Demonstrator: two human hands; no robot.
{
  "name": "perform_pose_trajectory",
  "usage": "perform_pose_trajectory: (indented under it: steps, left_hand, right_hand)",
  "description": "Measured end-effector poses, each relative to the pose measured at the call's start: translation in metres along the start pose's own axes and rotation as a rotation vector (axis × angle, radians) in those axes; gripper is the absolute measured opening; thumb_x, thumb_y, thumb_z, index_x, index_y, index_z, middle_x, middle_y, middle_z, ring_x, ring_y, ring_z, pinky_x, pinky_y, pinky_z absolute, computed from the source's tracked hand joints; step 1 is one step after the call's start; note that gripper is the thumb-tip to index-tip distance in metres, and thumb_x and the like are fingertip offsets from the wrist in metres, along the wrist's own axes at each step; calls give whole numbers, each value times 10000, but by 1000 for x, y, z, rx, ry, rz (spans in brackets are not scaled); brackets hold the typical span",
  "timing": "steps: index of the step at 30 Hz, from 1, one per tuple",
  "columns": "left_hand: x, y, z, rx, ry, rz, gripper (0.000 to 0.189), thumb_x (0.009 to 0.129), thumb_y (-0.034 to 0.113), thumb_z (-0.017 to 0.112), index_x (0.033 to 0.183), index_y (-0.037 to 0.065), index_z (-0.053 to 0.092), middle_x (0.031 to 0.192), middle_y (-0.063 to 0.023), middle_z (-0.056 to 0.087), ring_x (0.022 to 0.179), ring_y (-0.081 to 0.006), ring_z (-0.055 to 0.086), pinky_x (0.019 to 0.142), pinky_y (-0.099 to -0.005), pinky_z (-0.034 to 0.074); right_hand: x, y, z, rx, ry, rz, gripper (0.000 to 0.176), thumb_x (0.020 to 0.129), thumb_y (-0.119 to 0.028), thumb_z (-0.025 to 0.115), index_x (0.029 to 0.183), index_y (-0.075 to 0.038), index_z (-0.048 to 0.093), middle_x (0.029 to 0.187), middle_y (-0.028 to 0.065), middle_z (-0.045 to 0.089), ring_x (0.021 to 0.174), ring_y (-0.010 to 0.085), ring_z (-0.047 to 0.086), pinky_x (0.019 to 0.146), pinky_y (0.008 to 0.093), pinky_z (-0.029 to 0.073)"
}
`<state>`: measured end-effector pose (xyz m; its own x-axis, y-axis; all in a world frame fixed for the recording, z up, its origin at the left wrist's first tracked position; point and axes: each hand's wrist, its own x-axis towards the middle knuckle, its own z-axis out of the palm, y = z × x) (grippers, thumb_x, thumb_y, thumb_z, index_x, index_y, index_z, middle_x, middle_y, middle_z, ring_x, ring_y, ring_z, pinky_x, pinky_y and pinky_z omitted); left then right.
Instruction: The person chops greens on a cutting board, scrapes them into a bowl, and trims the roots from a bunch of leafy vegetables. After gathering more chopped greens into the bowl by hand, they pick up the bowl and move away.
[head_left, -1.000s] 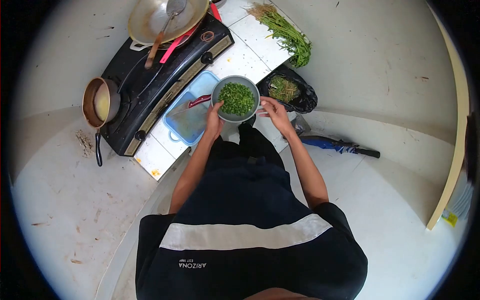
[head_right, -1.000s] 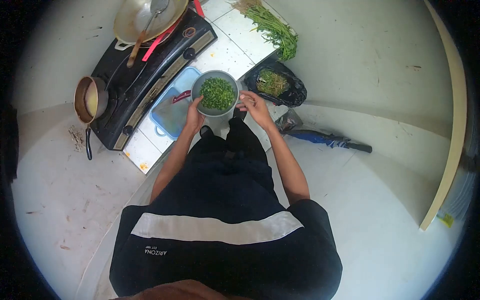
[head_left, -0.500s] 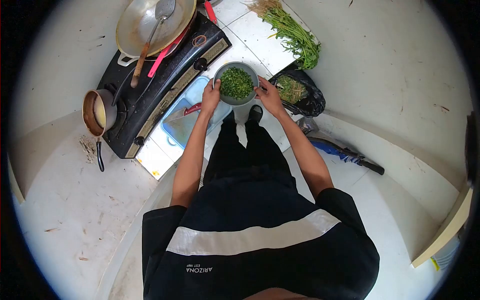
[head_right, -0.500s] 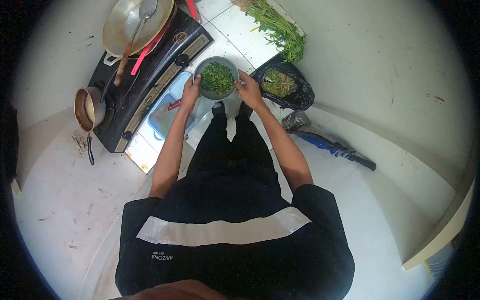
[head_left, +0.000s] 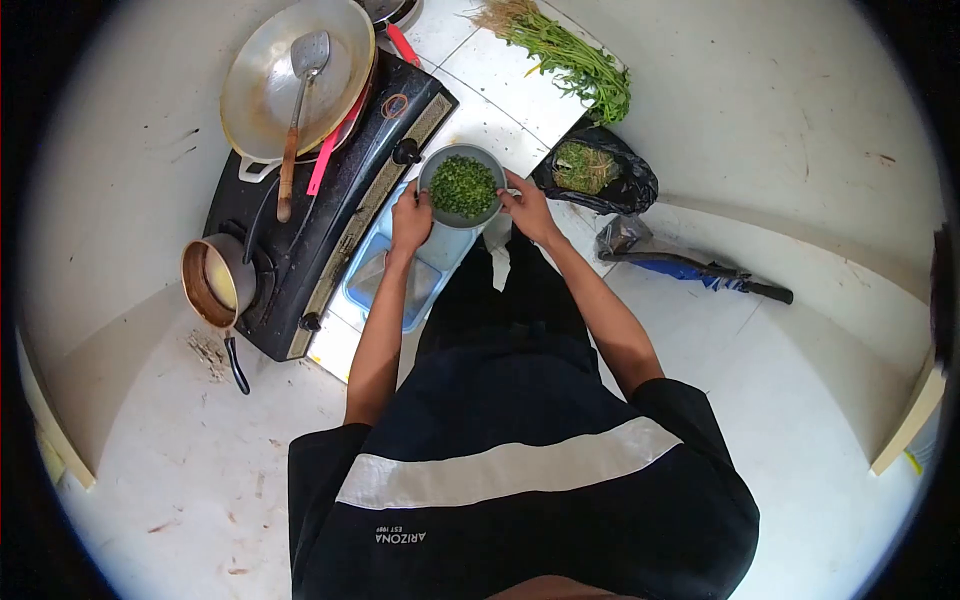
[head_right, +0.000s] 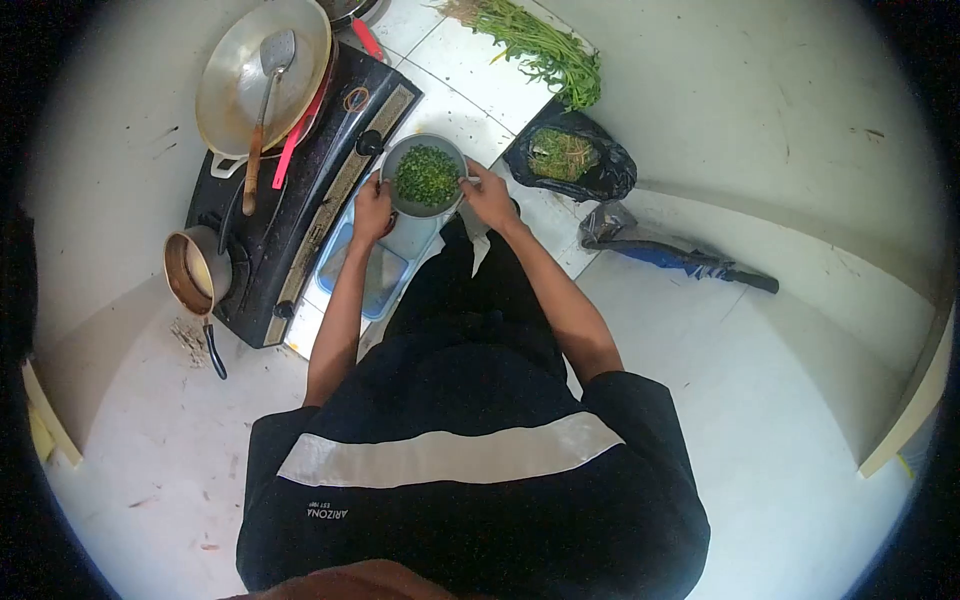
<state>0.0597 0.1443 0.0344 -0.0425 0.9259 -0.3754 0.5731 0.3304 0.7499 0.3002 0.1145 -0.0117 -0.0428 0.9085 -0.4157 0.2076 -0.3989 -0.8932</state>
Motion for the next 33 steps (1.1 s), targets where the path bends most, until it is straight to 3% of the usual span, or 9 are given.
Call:
perform_pose_trajectory:
  steps: [2, 3, 8, 14, 16, 19, 25, 28, 33]
  left_hand:
    - [1, -6, -5, -88, 50, 101, 316, 1012, 133, 505, 1283, 18, 619, 1097, -278, 698, 1072, -429, 673, 918, -460, 505]
    - [0, -5, -8, -94, 37, 58, 309, 1016, 122, 495, 1275, 4, 618, 1089, -279, 698, 1054, -439, 671, 906, -455, 505]
    - [17, -24, -1, -54, 1, 125, 301, 1015, 119, 506, 1268, 1, 619, 1069, -267, 704, 1018, -428, 683, 880, -453, 506]
    - [5, -7, -8, -34, 15, 142, 282, 1002, 104, 541, 1239, -29, 618, 1056, -262, 704, 1016, -394, 691, 892, -438, 509]
    - [5, -13, -1, -45, -1, 74, 283, 999, 103, 553, 1234, -43, 614, 1091, -262, 698, 1032, -382, 690, 899, -433, 510]
    - [2, -15, 10, -121, 197, 210, 318, 1000, 127, 575, 1259, -56, 584, 1199, -251, 639, 1068, -373, 650, 890, -435, 515]
    - [-39, 12, 24, -86, 314, 249, 375, 997, 160, 608, 1323, -14, 543, 1240, -197, 524, 979, -311, 557, 778, -402, 507]
    - [-53, 19, 34, 26, 373, 367, 343, 1003, 152, 602, 1307, -1, 555, 1266, -178, 511, 931, -261, 564, 745, -342, 492]
    - [-67, 18, 46, -373, 53, 237, 239, 1017, 124, 585, 1230, 18, 598, 1108, -109, 652, 865, -182, 621, 705, -306, 493]
  right_hand:
    - [-1, 7, 13, 56, 30, -39, 507, 1004, -78, 601, 1497, -79, 482, 1237, 127, 670, 801, 124, 668, 736, 307, 584]
    - [-2, 3, 17, 57, 94, -95, 506, 978, -162, 628, 1464, -66, 525, 1039, 163, 732, 698, 164, 675, 680, 339, 546]
    - [-6, -22, 12, -9, 145, -65, 476, 987, -154, 629, 1445, -56, 540, 1002, 147, 736, 699, 149, 675, 669, 324, 550]
    - [4, 0, -27, 213, 5, -22, 422, 949, -149, 677, 1339, -4, 611, 1027, 161, 734, 756, 182, 709, 702, 322, 557]
    - [9, 6, -49, -292, 343, -231, 349, 922, -145, 695, 1231, 14, 659, 1044, 174, 715, 778, 240, 713, 732, 347, 561]
    - [19, 2, -72, -438, 497, -250, 334, 895, -170, 724, 1180, -3, 677, 1044, 173, 695, 928, 312, 687, 839, 411, 543]
    - [39, 6, -66, -614, 505, -511, 334, 860, -132, 734, 1158, 7, 677, 1049, 192, 663, 997, 393, 638, 905, 441, 518]
    - [40, 8, -58, -695, 505, -491, 338, 842, -97, 737, 1158, 9, 678, 1048, 182, 659, 999, 386, 631, 895, 436, 521]
    - [42, 17, -50, -697, 457, -479, 277, 816, -13, 690, 1092, 14, 688, 1044, 180, 626, 1002, 376, 605, 918, 452, 499]
